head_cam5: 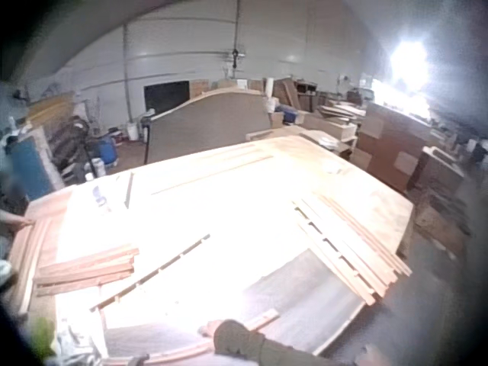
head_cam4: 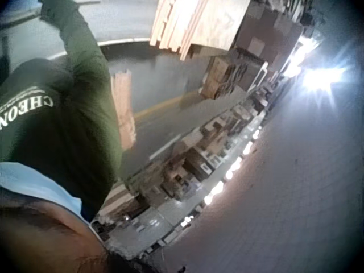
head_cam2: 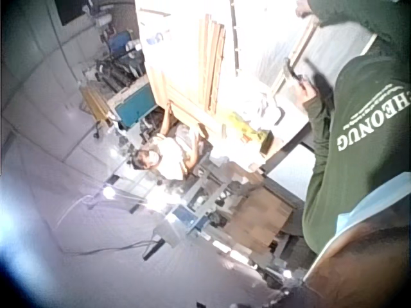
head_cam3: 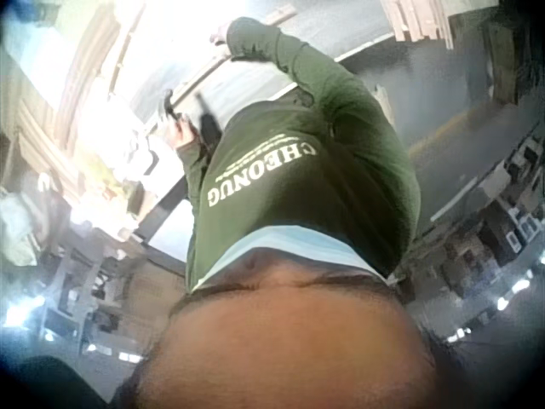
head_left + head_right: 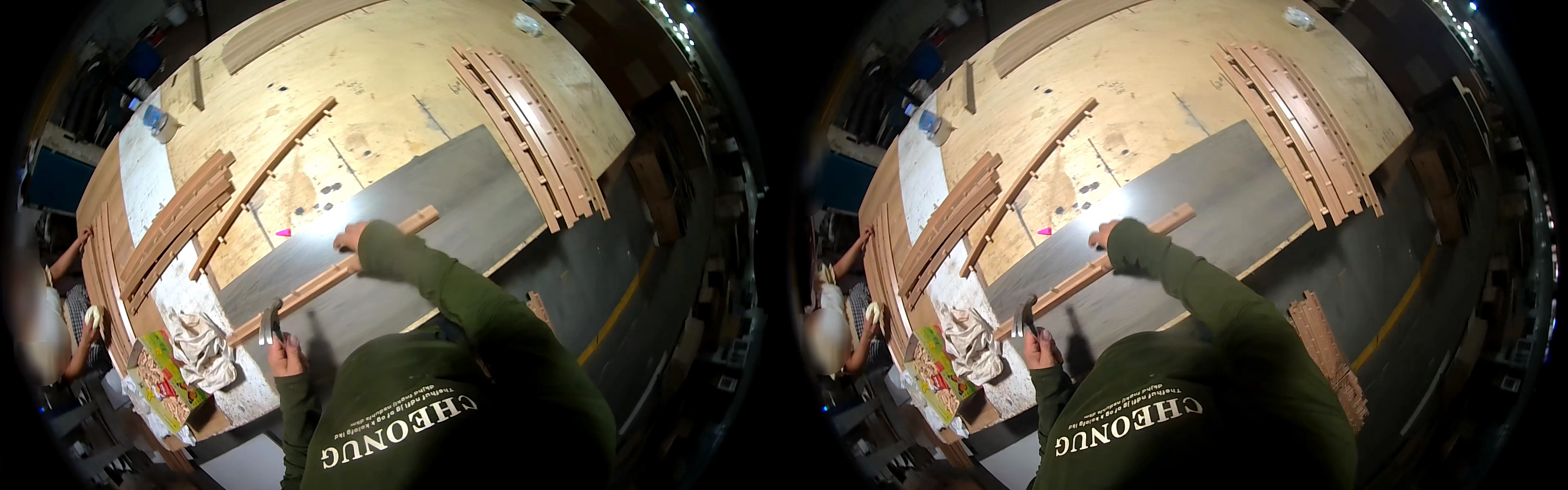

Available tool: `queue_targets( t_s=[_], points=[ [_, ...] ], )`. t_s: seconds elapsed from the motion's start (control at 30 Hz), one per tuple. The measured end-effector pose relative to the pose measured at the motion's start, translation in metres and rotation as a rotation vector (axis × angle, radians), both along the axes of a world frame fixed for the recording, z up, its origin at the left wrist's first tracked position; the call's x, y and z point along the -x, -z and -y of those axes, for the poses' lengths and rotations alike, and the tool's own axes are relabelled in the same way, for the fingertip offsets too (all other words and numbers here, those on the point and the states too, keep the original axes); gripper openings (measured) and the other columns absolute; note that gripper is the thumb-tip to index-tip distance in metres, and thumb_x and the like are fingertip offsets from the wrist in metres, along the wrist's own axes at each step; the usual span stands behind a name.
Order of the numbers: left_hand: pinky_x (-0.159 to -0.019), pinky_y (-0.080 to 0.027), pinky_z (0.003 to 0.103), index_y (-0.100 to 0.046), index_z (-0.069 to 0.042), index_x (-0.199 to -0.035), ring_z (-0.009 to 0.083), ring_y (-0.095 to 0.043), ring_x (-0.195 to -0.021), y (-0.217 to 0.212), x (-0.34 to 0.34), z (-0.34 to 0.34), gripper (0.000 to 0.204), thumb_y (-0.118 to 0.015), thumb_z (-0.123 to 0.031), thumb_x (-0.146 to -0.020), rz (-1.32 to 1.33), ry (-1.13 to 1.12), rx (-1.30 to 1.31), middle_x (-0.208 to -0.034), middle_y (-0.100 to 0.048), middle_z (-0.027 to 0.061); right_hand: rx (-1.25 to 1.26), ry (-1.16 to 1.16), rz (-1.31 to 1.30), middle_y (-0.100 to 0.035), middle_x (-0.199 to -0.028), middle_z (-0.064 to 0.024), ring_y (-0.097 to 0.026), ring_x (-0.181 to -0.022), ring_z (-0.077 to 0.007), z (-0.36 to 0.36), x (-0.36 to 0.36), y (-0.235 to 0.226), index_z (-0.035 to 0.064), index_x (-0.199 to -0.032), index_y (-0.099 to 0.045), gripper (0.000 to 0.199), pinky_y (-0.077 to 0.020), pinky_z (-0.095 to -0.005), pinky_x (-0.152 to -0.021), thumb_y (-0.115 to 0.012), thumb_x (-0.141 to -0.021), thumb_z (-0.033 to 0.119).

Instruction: The person hammers wooden pegs into a long wooden slat, wipes the wooden slat with a white cloth, and repeats these actions for another slat.

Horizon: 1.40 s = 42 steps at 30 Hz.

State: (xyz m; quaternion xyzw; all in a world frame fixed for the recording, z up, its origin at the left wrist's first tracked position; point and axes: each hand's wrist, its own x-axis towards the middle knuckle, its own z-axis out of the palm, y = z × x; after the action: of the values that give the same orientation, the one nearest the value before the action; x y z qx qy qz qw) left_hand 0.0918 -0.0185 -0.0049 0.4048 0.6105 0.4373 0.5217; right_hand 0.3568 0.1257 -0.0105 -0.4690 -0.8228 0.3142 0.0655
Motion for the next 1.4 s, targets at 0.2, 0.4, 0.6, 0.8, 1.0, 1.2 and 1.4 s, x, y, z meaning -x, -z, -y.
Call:
queue_targets(
  t_s=[0.2, 0.4, 0.6, 0.8, 1.0, 1.2, 1.4],
  points=[
    [-0.042, -0.028, 0.019, -0.055, -0.003, -0.103, 0.0028, -0.036, -0.043, -0.018, -0.046, -0.022, 0.021, -0.048, -0.019, -0.09, -0.003, 0.272, 0.082, -0.054, -0.04, -0.0059, -0.085, 0.472, 0.101, -0.05, -0.116, -0.0165, -0.048, -0.106, -0.0343, 0.001, -0.135, -0.012, 0.011, -0.117, -0.05, 0.053, -0.0407, -0.04, -0.09, -0.065, -0.068, 0.024],
    [-0.044, -0.032, 0.02, -0.047, -0.005, -0.121, 0.0048, -0.039, -0.046, -0.026, -0.097, -0.072, 0.034, -0.046, -0.017, -0.09, -0.089, 0.581, 0.146, -0.057, -0.042, -0.0035, 0.035, 0.545, -0.068, -0.051, -0.101, -0.0126, -0.051, -0.098, -0.0295, 0.03, -0.146, 0.064, 0.0134, -0.108, -0.057, 0.044, -0.042, -0.038, -0.086, -0.071, -0.068, 0.024],
    [-0.051, -0.042, 0.024, -0.034, -0.011, -0.134, 0.0091, -0.049, -0.051, -0.017, -0.146, -0.112, 0.048, -0.046, -0.008, -0.088, -0.404, 0.858, -0.132, -0.064, -0.055, 0.0055, -0.117, 0.549, -0.21, -0.052, -0.087, -0.0084, -0.052, -0.088, -0.0288, 0.05, -0.131, 0.081, 0.0197, -0.096, -0.062, 0.034, -0.0434, -0.0389, -0.077, -0.074, -0.065, 0.028],
    [-0.064, -0.047, 0.037, -0.035, -0.01, -0.132, 0.0335, -0.059, -0.068, -0.035, -0.193, -0.129, 0.053, -0.051, -0.004, -0.082, -0.602, 0.896, -0.448, -0.079, -0.06, 0.019, -0.153, 0.545, -0.293, -0.052, -0.087, -0.0069, -0.051, -0.087, -0.0289, 0.049, -0.137, 0.079, 0.0205, -0.09, -0.062, 0.032, -0.0417, -0.0382, -0.076, -0.076, -0.062, 0.025],
    [-0.061, -0.046, 0.04, -0.036, -0.012, -0.132, 0.0342, -0.058, -0.065, -0.009, -0.183, -0.138, 0.055, -0.052, -0.004, -0.081, -0.71, 0.959, -0.289, -0.075, -0.058, 0.0203, -0.159, 0.515, -0.28, -0.051, -0.086, -0.0055, -0.049, -0.086, -0.0271, 0.051, -0.138, 0.068, 0.0183, -0.09, -0.062, 0.031, -0.0406, -0.0368, -0.077, -0.075, -0.063, 0.027],
    [-0.057, -0.045, 0.024, -0.036, -0.007, -0.133, 0.0106, -0.052, -0.053, -0.006, -0.193, -0.116, 0.049, -0.046, -0.002, -0.086, -0.572, 0.595, -0.56, -0.061, -0.055, 0.0071, -0.175, 0.48, -0.283, -0.051, -0.086, -0.0049, -0.048, -0.086, -0.0263, 0.048, -0.139, 0.072, 0.0169, -0.091, -0.061, 0.033, -0.0402, -0.036, -0.078, -0.075, -0.063, 0.026],
    [-0.058, -0.046, 0.027, -0.035, -0.012, -0.134, 0.0152, -0.057, -0.055, -0.015, -0.181, -0.123, 0.048, -0.047, -0.008, -0.087, -0.424, 0.73, -0.153, -0.059, -0.055, 0.0086, -0.147, 0.497, -0.272, -0.05, -0.087, -0.0047, -0.048, -0.087, -0.0253, 0.05, -0.138, 0.07, 0.0154, -0.094, -0.06, 0.035, -0.0396, -0.0361, -0.079, -0.074, -0.064, 0.027]
  ],
)
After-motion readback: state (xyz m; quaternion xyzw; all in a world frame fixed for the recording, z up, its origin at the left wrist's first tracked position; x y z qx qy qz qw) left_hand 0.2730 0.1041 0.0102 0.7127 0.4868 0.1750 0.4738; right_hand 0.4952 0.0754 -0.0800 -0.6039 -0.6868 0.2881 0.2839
